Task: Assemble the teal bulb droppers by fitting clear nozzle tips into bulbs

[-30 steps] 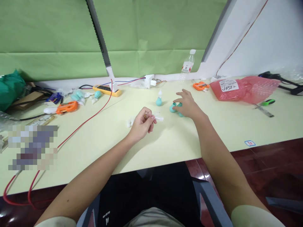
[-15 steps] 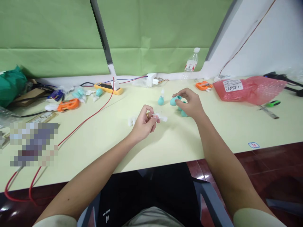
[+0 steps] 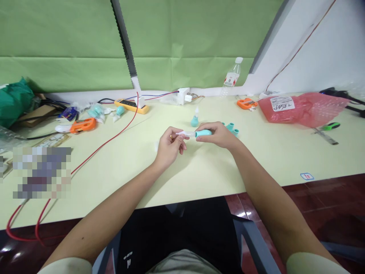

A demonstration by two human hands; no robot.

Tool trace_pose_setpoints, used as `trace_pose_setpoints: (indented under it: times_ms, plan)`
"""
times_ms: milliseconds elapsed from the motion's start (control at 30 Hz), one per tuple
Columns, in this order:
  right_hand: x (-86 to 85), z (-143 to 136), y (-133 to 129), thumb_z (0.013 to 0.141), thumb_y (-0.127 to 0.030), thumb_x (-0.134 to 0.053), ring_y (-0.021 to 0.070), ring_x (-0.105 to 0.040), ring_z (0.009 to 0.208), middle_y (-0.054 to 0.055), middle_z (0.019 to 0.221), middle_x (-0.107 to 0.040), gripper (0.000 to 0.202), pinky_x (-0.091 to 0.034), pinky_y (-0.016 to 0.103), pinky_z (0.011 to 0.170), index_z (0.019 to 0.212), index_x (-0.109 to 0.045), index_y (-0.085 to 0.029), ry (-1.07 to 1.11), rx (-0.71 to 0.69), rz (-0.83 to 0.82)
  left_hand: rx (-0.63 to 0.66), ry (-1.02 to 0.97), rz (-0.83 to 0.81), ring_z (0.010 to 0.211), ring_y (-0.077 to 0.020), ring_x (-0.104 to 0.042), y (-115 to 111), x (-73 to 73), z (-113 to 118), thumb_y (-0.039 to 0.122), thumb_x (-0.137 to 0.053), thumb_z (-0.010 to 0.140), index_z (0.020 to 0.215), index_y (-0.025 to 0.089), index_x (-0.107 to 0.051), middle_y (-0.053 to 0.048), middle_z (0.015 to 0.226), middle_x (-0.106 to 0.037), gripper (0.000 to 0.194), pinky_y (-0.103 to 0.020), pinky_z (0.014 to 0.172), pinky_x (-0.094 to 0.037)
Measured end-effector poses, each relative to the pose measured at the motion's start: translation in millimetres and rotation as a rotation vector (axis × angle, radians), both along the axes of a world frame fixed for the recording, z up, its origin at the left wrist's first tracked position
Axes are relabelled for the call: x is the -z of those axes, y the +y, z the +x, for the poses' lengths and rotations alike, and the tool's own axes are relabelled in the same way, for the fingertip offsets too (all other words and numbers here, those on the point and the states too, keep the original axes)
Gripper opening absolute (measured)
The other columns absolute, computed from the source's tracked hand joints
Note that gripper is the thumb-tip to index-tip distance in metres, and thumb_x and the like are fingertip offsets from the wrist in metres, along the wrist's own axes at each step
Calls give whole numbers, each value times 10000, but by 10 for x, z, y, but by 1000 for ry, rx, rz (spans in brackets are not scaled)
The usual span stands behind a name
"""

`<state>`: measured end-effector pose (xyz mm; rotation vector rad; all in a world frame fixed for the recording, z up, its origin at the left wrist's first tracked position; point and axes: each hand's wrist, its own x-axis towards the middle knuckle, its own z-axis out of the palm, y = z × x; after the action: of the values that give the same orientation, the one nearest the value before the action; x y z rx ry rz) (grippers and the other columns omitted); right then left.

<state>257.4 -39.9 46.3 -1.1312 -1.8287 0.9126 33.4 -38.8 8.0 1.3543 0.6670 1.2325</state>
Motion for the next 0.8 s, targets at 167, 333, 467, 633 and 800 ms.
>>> trace_pose_setpoints:
  times_ms: [167, 333, 467, 633, 800]
  plan:
    - [40, -66, -16, 777, -477, -816, 204, -578, 829, 42, 890, -651, 308, -436, 329, 717, 850, -707, -199, -91, 48, 98, 30, -4, -28, 535, -99, -634, -3, -7, 2, 455, -755, 870, 938, 176, -533, -54, 874, -743, 362, -227, 450, -494]
    - [50, -98, -60, 763, -496, -835, 138, -526, 566, -1, 773, -575, 366, -417, 301, 522, 847, -614, -217, -12, 6, -54, 91, -15, -47, 535, -101, -631, 11, -18, -24, 465, -779, 852, 906, 174, -523, -43, 837, -731, 391, -239, 471, -507]
    - [71, -101, -54, 716, -479, -884, 101, -449, 464, -49, 665, -495, 423, -339, 269, 424, 845, -569, -227, 33, 9, -142, 135, -23, -36, 504, -98, -608, 37, 1, -38, 452, -791, 846, 897, 171, -523, -9, 758, -693, 392, -237, 456, -494]
    - [66, -80, -40, 689, -451, -919, 82, -387, 467, -72, 600, -453, 459, -297, 243, 422, 820, -544, -219, 141, -96, -251, 160, -7, 15, 519, -99, -620, 21, 2, -32, 415, -775, 869, 892, 177, -513, -2, 758, -691, 354, -238, 474, -511]
    - [68, -43, -54, 762, -441, -882, 76, -361, 480, -62, 601, -485, 420, -256, 227, 427, 844, -538, -216, 213, -196, -354, 182, 18, 63, 564, -120, -657, 7, -4, -45, 386, -741, 903, 876, 181, -511, -16, 779, -703, 309, -262, 520, -537]
